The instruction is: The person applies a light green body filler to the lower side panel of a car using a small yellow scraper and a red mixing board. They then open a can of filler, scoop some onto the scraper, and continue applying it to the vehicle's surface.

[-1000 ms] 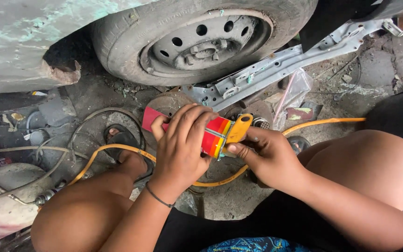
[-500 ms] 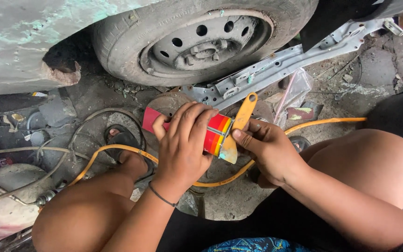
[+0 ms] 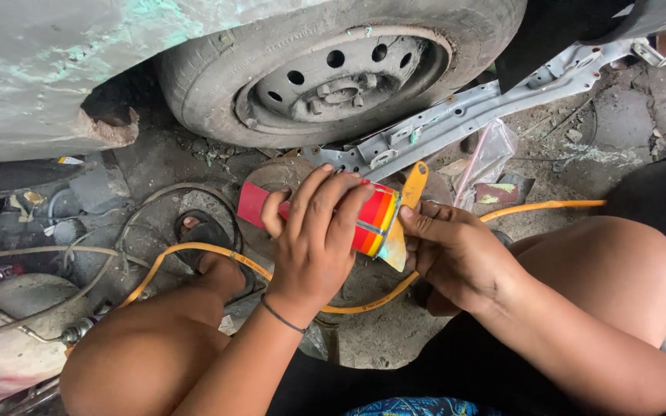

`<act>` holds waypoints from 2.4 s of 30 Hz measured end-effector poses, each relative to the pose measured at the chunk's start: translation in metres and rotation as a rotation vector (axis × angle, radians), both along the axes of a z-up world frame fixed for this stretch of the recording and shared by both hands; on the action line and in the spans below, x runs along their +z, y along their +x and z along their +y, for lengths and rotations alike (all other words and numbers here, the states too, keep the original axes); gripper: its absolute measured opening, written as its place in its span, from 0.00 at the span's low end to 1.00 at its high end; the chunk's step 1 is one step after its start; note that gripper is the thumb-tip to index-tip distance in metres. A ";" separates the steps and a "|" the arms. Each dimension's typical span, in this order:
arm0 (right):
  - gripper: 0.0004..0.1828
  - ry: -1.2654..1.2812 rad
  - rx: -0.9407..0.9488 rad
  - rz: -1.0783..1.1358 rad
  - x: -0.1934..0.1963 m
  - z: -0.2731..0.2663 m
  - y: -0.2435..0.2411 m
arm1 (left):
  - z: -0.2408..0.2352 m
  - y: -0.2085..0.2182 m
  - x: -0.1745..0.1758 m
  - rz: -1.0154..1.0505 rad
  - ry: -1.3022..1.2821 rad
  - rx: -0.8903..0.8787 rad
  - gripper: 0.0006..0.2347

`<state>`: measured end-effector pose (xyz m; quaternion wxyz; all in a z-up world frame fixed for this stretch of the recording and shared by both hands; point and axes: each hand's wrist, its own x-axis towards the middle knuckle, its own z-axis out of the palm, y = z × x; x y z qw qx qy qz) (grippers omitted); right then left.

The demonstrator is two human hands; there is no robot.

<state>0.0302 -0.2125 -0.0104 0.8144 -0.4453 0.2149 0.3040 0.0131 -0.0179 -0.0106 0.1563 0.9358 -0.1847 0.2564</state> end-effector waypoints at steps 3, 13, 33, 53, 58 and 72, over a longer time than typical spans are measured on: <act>0.16 0.088 -0.020 0.121 0.003 -0.001 0.002 | -0.001 0.001 0.000 -0.073 0.002 0.009 0.09; 0.17 0.150 -0.059 0.209 0.013 0.000 0.002 | 0.005 0.004 -0.011 -0.345 0.022 0.066 0.11; 0.12 0.034 -0.240 -0.041 0.042 -0.001 0.018 | 0.002 0.012 0.001 -0.407 -0.287 0.067 0.14; 0.11 -0.725 0.076 -0.992 0.047 -0.043 0.020 | 0.031 0.006 0.027 0.515 -0.545 -0.228 0.37; 0.10 -0.801 0.282 -1.580 0.059 -0.034 0.030 | 0.030 0.006 0.037 0.634 -0.479 -0.308 0.32; 0.23 -0.774 0.523 -1.949 0.069 -0.022 0.033 | 0.032 0.009 0.040 0.720 -0.456 -0.371 0.32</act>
